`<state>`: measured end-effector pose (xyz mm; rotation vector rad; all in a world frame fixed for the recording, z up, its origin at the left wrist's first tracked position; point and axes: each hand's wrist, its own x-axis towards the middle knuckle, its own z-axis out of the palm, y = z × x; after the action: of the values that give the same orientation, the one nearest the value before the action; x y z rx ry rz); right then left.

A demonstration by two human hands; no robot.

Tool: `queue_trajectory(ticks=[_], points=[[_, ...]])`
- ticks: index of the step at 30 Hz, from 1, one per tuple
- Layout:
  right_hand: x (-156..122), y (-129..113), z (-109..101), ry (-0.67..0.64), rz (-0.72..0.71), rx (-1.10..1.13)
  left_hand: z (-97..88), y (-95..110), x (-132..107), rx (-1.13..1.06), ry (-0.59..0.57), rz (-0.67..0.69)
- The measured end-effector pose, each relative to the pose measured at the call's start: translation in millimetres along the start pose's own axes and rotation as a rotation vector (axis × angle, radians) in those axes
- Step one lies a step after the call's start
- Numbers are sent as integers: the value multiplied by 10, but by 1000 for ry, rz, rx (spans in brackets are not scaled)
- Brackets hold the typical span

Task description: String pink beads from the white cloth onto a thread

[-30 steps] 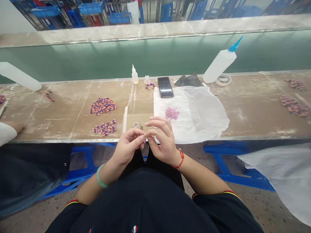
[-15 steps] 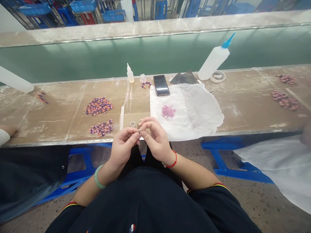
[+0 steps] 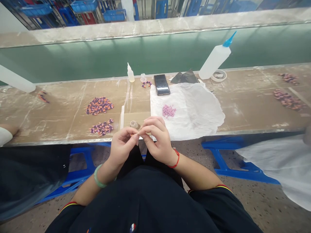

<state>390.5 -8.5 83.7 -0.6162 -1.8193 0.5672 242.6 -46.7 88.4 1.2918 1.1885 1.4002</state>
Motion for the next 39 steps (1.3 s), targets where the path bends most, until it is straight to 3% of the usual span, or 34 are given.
queue_trajectory(ticks=[13, 17, 23, 28, 39], points=[[40, 13, -15, 7, -48, -9, 34, -88, 10, -160, 45, -125], [9, 18, 2, 9, 25, 41, 42, -125, 16, -187, 62, -133], [38, 15, -74, -73, 180, 78, 16, -17, 17, 44, 75, -61], [117, 24, -162, -242, 166, 35, -38, 40, 19, 257, 10, 67], [119, 48, -168, -325, 181, 34, -146, 54, 65, 346, -113, 82]])
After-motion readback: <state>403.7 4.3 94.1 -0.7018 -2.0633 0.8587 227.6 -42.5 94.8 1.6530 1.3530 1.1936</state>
